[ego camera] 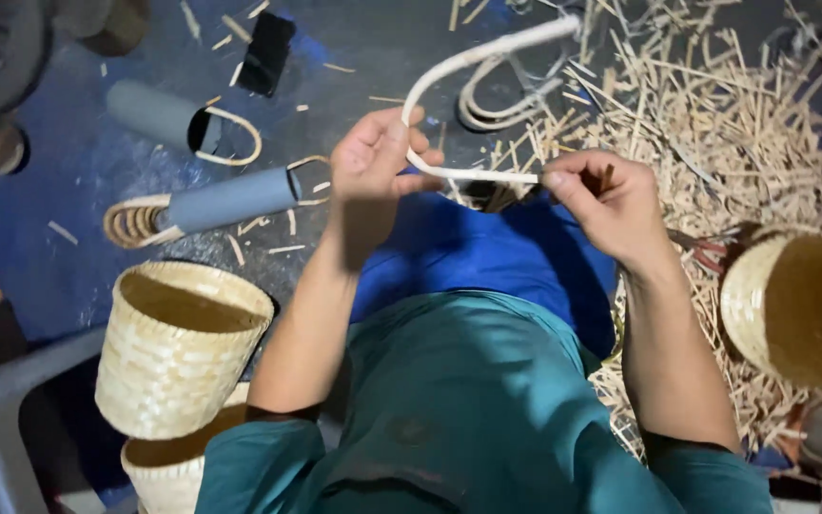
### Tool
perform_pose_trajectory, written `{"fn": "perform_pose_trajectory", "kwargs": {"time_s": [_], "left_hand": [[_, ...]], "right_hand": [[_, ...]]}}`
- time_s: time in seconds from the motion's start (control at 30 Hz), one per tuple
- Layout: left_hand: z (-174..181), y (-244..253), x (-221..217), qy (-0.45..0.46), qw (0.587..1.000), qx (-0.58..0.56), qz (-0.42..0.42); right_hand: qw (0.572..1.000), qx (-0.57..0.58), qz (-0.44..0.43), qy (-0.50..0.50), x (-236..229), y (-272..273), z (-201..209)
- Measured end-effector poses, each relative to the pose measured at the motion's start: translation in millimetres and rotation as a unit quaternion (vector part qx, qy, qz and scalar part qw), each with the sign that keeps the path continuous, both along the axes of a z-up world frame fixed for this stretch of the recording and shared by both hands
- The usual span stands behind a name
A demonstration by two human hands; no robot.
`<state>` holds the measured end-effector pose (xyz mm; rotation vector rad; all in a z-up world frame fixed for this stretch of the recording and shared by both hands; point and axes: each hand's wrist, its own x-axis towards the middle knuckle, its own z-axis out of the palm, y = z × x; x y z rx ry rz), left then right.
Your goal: The person weaves strips of bamboo around a curved wooden frame to create a handle, using scissors to trim excess material.
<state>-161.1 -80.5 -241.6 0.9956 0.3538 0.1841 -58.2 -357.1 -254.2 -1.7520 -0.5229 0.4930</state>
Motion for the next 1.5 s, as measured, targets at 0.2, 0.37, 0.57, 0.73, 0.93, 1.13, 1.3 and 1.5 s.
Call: {"fn": "perform_pose_trajectory", "kwargs": {"time_s": [0.2,0.37,0.57,0.73,0.93,1.13,1.3,1.5], "left_hand": [[-4.1,-11.3,13.0,-0.017,0.979,0.192,-0.072],[-9.9,-30.4,7.1,-0.040,0.965,0.229,-0.121],[-21.6,-56.4,0.7,-0.003,0.902,0.396,-0.170],[-25.9,-85.6,-1.8,-0.056,0.864,0.438,-0.242],[-43.0,-102.2,15.3,-0.216,0.828,0.433,-0.282],[-51.2,-114.9,22.4,-0.128,0.894,0.213,-0.373],[-40.1,-107.9,11.6,-0.077,0.883,0.305,-0.348],[-42.1,-76.3,-18.1,-0.103,0.926,0.246,-0.266]], "right_hand": [[0.999,-0.031,-0.037,-0.002,-21.0,-24.5,-12.4],[0.995,-0.020,-0.080,0.048,-28.9,-48.4,-33.4],[0.936,0.147,-0.244,0.207,-19.3,-76.1,-21.4],[0.975,0.062,-0.163,0.141,-29.8,-86.0,-5.1],[0.981,0.141,-0.084,0.103,-40.1,-95.2,6.1],[0.991,-0.007,-0.130,0.022,-45.6,-96.6,24.1],[0.974,-0.099,-0.200,-0.049,-59.5,-120.2,9.7],[0.975,0.008,-0.202,-0.093,-65.7,-114.1,1.9]]}}
